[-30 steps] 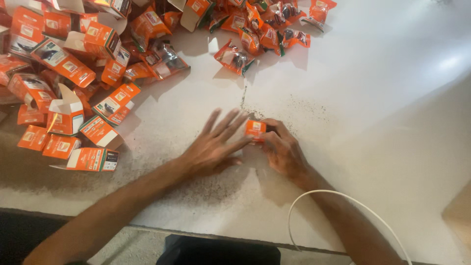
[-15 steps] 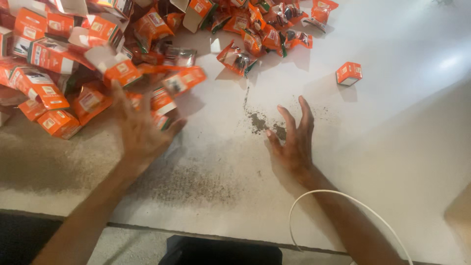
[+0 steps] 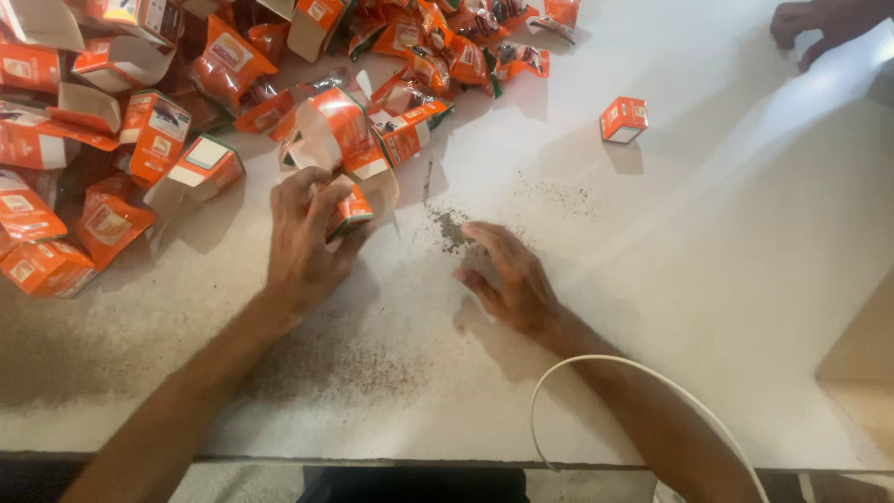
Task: The person folds flat orange cardboard boxes into closed boxes by hand, pressing the flaps and creases to shape each one, and places each finished box onto a growing pile on the table. They repeatedly take the next flat box from a large pile of unfolded boxes and packaged items on the left side of the table.
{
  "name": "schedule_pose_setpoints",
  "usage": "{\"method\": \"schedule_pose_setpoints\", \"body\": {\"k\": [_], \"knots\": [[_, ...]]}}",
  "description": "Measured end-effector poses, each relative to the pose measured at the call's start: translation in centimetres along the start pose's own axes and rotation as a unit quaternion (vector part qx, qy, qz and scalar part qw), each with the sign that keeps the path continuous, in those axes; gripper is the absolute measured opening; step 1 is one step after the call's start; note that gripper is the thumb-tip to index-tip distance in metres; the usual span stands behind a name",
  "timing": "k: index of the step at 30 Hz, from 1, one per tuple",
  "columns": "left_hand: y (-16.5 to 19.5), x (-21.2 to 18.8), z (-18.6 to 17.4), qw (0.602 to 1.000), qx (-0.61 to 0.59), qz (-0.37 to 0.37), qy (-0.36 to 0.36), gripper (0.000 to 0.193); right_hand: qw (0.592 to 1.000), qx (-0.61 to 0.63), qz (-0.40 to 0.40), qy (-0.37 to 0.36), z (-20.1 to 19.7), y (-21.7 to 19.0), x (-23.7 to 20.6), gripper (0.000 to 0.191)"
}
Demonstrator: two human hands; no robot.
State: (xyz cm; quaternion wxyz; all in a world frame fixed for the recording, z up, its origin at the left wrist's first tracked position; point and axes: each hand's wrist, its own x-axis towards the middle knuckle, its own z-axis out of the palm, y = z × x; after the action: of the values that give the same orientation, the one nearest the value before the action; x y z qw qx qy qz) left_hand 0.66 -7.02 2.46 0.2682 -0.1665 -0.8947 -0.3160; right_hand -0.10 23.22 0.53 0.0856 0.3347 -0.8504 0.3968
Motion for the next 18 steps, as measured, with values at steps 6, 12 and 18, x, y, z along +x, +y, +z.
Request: {"method": "schedule_pose_setpoints", "body": {"k": [6, 12, 18], "knots": [[5.1, -0.3, 6.5, 0.962, -0.161, 0.175, -0.132, 0.072, 0.879, 0.454, 0.128, -0.074, 0.7, 1.1, -1.4, 0.062], [0.3, 9.5, 9.9, 0.991, 0.051, 0.084, -0.089, 0.067, 0.952, 0.229, 0.183, 0.088, -1.1, 2.2, -0.4, 0.062], [-1.9, 14.8, 10.8, 0.957, 0.202, 0.095, -0.187, 0.081, 0.985, 0.171, 0.017, 0.034, -1.2, 1.2, 0.5, 0.066]]}}
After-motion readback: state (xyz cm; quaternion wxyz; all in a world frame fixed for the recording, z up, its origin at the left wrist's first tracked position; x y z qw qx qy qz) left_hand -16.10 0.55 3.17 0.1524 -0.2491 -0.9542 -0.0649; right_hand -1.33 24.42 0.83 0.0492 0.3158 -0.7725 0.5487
